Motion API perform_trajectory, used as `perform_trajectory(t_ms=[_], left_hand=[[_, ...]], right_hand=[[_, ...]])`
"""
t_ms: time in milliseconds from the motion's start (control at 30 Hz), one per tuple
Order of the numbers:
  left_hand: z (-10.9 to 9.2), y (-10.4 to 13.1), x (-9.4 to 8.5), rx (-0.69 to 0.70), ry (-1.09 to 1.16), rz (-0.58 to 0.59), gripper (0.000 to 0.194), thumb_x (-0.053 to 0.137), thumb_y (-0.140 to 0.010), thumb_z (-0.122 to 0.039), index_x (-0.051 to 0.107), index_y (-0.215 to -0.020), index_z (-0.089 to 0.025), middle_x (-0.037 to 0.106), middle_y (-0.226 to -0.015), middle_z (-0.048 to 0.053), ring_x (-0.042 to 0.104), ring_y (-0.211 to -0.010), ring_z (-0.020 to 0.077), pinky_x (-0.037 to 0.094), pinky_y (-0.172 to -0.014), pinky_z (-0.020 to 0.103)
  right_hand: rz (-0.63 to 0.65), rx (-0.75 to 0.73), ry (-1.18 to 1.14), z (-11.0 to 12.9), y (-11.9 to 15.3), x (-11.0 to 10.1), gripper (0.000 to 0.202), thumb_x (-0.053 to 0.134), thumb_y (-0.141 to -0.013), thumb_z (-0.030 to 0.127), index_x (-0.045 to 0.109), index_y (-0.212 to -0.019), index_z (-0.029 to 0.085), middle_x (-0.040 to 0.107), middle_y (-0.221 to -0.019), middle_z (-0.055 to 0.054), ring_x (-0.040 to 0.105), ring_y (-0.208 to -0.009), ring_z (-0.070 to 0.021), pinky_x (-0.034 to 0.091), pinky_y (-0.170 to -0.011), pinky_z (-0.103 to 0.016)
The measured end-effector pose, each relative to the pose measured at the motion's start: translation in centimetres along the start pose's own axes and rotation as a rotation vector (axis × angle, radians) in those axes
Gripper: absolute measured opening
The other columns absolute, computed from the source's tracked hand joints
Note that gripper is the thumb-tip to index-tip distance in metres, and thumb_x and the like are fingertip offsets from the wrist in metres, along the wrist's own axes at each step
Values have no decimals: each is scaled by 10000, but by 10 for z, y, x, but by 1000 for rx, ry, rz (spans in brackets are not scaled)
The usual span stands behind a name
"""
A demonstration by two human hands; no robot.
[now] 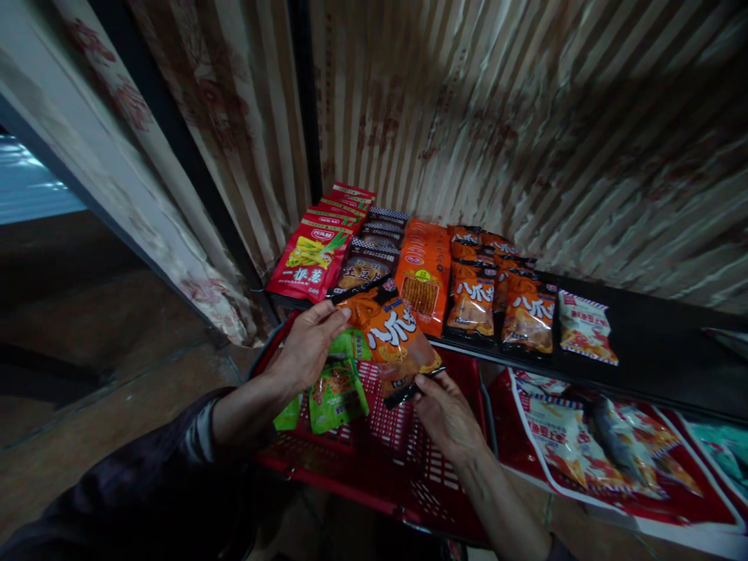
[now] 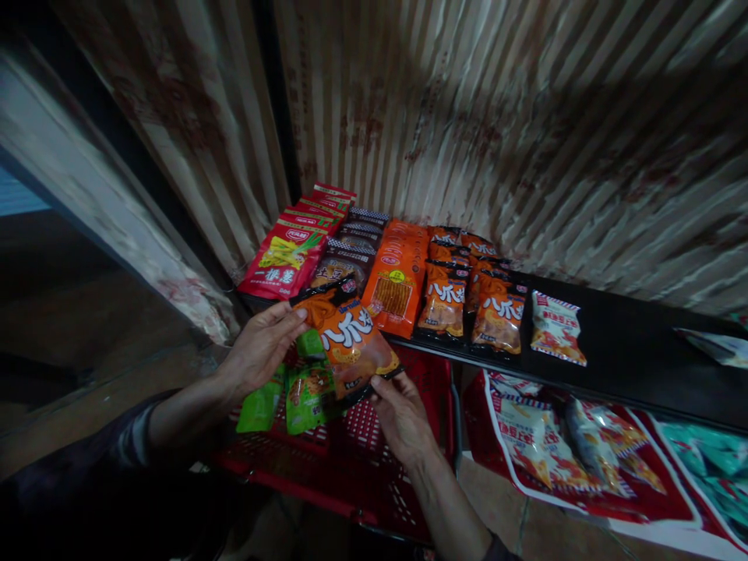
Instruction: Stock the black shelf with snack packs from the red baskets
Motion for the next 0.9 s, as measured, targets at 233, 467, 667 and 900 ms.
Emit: perform_trajectory(t_ms=[233,467,667,900], left_hand=[[0,-1,-6,-9,20,-31,275,857,-595,-256,608,-661,-158,665,-702,-22,618,-672,115,491,-675,246],[2,-7,-8,-50,35,14,169,810,-672,-207,674,-738,-132,708,-810,16,649,-790,126,511,-833,285],[6,-5,-9,-97,67,-22,148,769,-714,-137,628,-760,-146,675,-780,-13,631,-725,101,531,-760,267],[10,3,-9,-79,96,-105,291,729,-701,-63,597,-937,-172,670,-789,-13,646,-771,132,550,-786,318]], right_hand=[[23,3,0,-1,-1,7,322,907,-526,194,725,-787,242,752,-816,39,677,-758,-125,516,-662,-223],[78,-81,93,7,3,11,386,885,-597,262,727,-949,262,768,-925,7,689,-823,-164,537,-748,-288],[75,-282,233,16,8,7,390,834,-692,307,701,-1056,254,752,-1058,-19,672,-991,-194,496,-937,-349],[-33,-676,651,38,25,-5,352,731,-760,203,696,-1108,244,714,-1004,-32,653,-910,-189,521,-830,-309]])
Point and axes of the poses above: each hand's wrist, its own y-axis away from the middle knuckle, its own x-axis out of the palm, z = x × y, the point moved 8 cm from there along -y, towards the middle knuckle
